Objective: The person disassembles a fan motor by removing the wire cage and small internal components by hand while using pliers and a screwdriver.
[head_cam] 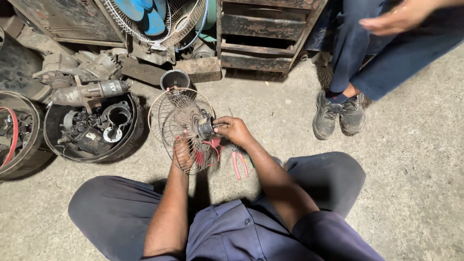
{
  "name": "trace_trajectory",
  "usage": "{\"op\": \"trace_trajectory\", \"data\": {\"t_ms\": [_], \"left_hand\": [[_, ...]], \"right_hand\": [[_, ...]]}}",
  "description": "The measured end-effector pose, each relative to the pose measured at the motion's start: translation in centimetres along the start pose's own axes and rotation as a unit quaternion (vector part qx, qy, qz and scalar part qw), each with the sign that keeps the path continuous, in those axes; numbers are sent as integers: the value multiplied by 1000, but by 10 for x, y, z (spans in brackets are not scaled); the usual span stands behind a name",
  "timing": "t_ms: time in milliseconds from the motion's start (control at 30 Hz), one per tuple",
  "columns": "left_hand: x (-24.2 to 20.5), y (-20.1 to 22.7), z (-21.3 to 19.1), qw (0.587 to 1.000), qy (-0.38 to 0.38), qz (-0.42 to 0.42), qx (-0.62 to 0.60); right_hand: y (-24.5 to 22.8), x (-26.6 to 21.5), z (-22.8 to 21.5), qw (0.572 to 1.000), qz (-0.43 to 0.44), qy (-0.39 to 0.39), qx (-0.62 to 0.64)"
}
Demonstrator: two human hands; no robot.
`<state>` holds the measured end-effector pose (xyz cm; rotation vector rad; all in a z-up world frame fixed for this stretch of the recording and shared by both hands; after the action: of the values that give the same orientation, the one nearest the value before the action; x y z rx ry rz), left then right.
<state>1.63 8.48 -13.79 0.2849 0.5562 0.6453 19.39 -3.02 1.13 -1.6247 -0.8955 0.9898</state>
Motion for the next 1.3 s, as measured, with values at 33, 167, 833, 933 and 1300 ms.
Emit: {"op": "trace_trajectory", "data": {"t_ms": [33, 167, 833, 933, 1300], "left_hand": [[2, 0, -1, 1000, -8, 8, 25], [14, -8, -27, 994, 24, 24, 107], [-13, -3, -23, 988, -119, 58, 82], [-13, -12, -19, 998, -43, -28, -22], [-9, -21, -44, 999, 34, -31, -26]], "right_hand": [[2, 1, 0, 1000, 0, 6, 5], [15, 3, 1, 1000, 14, 24, 5], [231, -8, -69, 888, 230, 255, 306], [258, -16, -75, 873, 285, 266, 293], [249, -10, -53, 729, 50, -144, -668]]}}
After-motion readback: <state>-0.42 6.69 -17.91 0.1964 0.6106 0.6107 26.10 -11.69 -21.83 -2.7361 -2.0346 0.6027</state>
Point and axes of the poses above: each hand's wrist, its own x-axis towards the middle knuckle, its own z-axis out of the palm, y = z × x, the point moved 6 cm from there along x, towards the middle knuckle, and after that the axes turned 1 degree about -x, right-handed, at the moved point
